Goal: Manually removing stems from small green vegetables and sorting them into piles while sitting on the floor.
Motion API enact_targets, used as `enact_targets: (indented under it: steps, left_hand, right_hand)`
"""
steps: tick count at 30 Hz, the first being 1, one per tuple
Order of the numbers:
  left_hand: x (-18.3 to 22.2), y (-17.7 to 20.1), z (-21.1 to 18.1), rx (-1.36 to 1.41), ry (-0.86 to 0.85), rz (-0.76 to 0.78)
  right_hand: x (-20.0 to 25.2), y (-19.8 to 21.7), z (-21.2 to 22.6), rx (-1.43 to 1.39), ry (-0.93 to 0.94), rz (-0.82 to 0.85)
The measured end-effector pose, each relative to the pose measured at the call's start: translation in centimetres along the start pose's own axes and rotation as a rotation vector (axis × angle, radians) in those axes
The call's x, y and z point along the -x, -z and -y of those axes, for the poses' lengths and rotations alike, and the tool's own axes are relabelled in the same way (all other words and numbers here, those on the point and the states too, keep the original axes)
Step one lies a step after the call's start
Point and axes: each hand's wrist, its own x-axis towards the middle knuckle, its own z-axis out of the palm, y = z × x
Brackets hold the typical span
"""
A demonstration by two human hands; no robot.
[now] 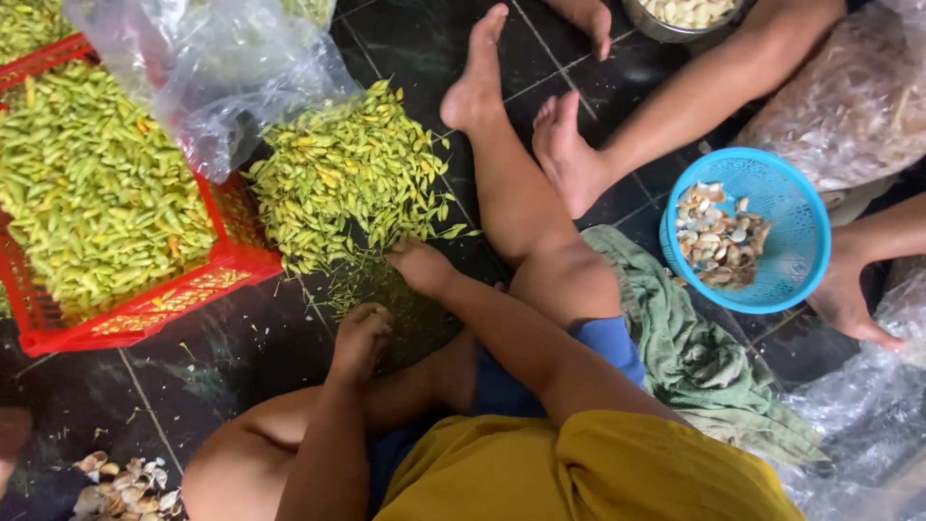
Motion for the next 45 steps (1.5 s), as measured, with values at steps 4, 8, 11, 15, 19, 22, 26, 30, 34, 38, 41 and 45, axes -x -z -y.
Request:
enact_targets:
  steps: [4,8,11,15,19,22,26,30,34,38,41,45]
  left_hand:
    - [0.7,0.2,-0.6,0.126,-0.006,0.071]
    - [1.1,0.1,-0.6,0.296,0.000,-0.008]
    - [0.4,-0.4,-0.1,0.271,-0.007,-0.115]
    - [-0.7,1.0,2.4,-0.100,-0.101,-0.165]
    - [-1.8,0.7,3.5,-0.133,-0.069,-0.106]
    - [-2.0,1.0,4.4,-0.185,-0.051,-0.106]
    - [-1.9,1.0,4.4,-0.201,-0.007,-0.041]
    - [0.1,0.2,2.7,-0.076,0.072,0.016]
    - [3.5,-0.8,-2.6,0.190,0.001,-0.051]
    - [7.0,0.6,-11.6,0.532,-0.143,-0.071]
    - [5.4,4.8,-16.4,0.792,-0.277,-0.090]
    - [1.3,12.4,-23.5,1.003,-0.447,-0.098]
  right_hand:
    - [1.2,-1.6,-0.5,0.158,0.001,-0.066]
    - [0.8,1.3,0.7,0.118,-0.119,0.043]
    - [0.8,2.5,1.0,-0.150,-0.294,0.084]
    - [1.9,0.2,2.5,-1.019,-0.779,0.062]
    - [2.5,0.8,4.9,-1.147,-0.838,0.137]
    - [2.9,2.7,6.2,-1.065,-0.776,0.202]
    - [2.7,5.8,7.6,-0.447,-0.149,0.158]
    - [3.0,4.3,6.2,0.123,0.049,0.065]
    - [3.2,-0.9,-1.7,0.130,-0.146,0.084]
    - [3.0,-1.7,-6.4,0.303,-0.433,0.024]
    - [3.1,-2.6,-8.3,0.282,-0.549,0.092]
    - [3.0,-1.3,-6.1,0.258,-0.649,0.117]
